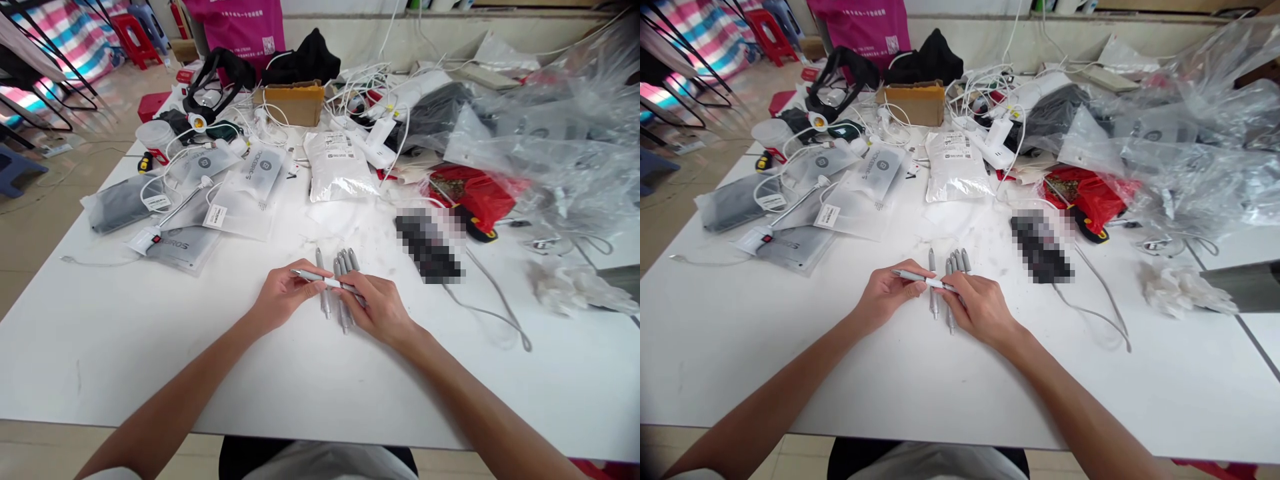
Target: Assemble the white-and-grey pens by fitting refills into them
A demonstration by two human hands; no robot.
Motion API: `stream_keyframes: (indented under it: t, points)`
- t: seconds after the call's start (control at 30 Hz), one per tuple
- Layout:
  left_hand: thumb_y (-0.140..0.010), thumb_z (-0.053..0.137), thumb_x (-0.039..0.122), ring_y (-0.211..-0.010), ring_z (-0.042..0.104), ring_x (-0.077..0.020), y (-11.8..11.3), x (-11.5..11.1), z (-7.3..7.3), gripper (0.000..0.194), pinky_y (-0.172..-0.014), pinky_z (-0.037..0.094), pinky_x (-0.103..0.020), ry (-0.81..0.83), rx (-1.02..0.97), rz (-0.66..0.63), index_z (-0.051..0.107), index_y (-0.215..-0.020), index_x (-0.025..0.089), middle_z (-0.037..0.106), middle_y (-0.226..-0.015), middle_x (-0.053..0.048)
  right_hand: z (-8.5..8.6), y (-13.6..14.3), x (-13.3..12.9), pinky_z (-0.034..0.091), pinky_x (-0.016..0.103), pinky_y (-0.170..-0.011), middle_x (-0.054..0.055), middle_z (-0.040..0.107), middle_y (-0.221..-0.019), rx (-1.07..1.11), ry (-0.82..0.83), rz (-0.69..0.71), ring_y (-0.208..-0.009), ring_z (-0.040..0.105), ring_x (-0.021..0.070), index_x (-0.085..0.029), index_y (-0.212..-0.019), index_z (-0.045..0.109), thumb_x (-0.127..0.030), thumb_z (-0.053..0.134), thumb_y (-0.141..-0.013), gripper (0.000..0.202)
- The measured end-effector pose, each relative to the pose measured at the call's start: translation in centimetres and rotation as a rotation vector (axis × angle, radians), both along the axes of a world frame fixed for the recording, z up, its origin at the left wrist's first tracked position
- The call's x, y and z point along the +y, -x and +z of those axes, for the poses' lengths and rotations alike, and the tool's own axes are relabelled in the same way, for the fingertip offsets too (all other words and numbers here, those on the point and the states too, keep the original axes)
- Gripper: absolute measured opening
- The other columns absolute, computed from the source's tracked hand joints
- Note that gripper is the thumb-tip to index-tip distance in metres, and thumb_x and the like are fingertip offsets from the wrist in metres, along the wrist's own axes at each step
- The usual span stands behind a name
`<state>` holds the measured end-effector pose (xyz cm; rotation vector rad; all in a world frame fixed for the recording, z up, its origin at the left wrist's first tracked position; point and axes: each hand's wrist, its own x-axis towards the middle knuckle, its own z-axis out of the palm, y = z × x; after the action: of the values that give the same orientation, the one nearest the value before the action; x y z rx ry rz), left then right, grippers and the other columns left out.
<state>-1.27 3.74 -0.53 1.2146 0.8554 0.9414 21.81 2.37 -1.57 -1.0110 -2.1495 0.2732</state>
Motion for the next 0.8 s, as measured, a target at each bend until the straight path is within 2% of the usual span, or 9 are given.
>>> stream_keyframes:
  t: [0.13, 0.3, 0.4, 0.5, 0.57, 0.67, 0.8]
  points:
    - [-0.095, 0.083, 0.042, -0.086, 0.059, -0.0161, 0.0, -0.01, 0.09, 0.024, -0.073, 0.046, -0.03, 0.001, 0.018, -0.011, 0.087, -0.108, 0.023, 0.07, -0.101, -0.008, 0.51, 0.1, 0.08, 0.036, 0.027, -0.057, -0.003, 0.057, -0.067, 0.026, 0.047, 0.069, -0.056, 0.046, 0.012, -0.019, -0.098, 0.064, -0.018, 0.053, -0.112, 0.018]
    - [-0.088, 0.09, 0.042, -0.081, 0.062, -0.0136, 0.18, 0.31, 0.04, 0.032, -0.077, 0.052, -0.028, 0.043, -0.02, 0.051, 0.084, -0.114, 0.023, 0.074, -0.095, -0.005, 0.6, 0.29, 0.01, 0.038, 0.025, -0.056, -0.003, 0.06, -0.072, 0.051, 0.024, -0.003, -0.057, 0.047, 0.0107, -0.018, -0.109, 0.067, -0.02, 0.06, -0.11, 0.007]
    - [-0.088, 0.09, 0.041, -0.073, 0.06, -0.0114, 0.24, 0.54, 0.15, 0.025, -0.071, 0.051, -0.026, 0.018, -0.004, 0.117, 0.086, -0.104, 0.022, 0.072, -0.085, -0.003, 0.55, 0.22, 0.04, 0.039, 0.026, -0.057, -0.002, 0.062, -0.075, 0.039, -0.01, -0.019, -0.059, 0.049, 0.0107, -0.018, -0.11, 0.067, -0.018, 0.062, -0.109, 0.006]
    - [-0.09, 0.088, 0.039, -0.073, 0.06, -0.0105, 0.15, 0.61, 0.38, 0.019, -0.07, 0.051, -0.025, -0.037, -0.013, 0.108, 0.086, -0.098, 0.022, 0.071, -0.088, -0.003, 0.57, 0.11, 0.07, 0.038, 0.027, -0.056, -0.003, 0.056, -0.068, 0.05, 0.026, 0.01, -0.057, 0.046, 0.0112, -0.018, -0.105, 0.068, -0.018, 0.057, -0.111, 0.013]
    - [-0.091, 0.088, 0.037, -0.075, 0.061, -0.011, 0.1, 0.59, 0.4, 0.019, -0.072, 0.053, -0.026, -0.05, -0.033, 0.083, 0.086, -0.102, 0.022, 0.071, -0.093, -0.004, 0.58, 0.05, 0.1, 0.037, 0.028, -0.055, -0.004, 0.053, -0.066, 0.066, 0.072, 0.03, -0.055, 0.044, 0.0111, -0.018, -0.103, 0.068, -0.018, 0.053, -0.113, 0.018]
    - [-0.092, 0.087, 0.039, -0.076, 0.064, -0.0122, 0.12, 0.61, 0.06, 0.028, -0.075, 0.055, -0.028, 0.001, -0.06, 0.107, 0.084, -0.115, 0.024, 0.072, -0.094, -0.003, 0.55, 0.05, 0.18, 0.038, 0.027, -0.054, -0.002, 0.059, -0.073, 0.087, 0.068, 0.015, -0.057, 0.047, 0.0104, -0.018, -0.109, 0.069, -0.019, 0.057, -0.111, 0.013]
    - [-0.091, 0.088, 0.041, -0.075, 0.063, -0.0133, 0.3, 0.87, -0.45, 0.023, -0.075, 0.053, -0.03, 0.04, -0.095, 0.187, 0.085, -0.101, 0.021, 0.071, -0.085, -0.004, 0.66, 0.18, 0.15, 0.037, 0.026, -0.055, -0.002, 0.061, -0.074, 0.099, 0.008, -0.018, -0.057, 0.047, 0.0095, -0.018, -0.112, 0.071, -0.019, 0.064, -0.109, 0.008]
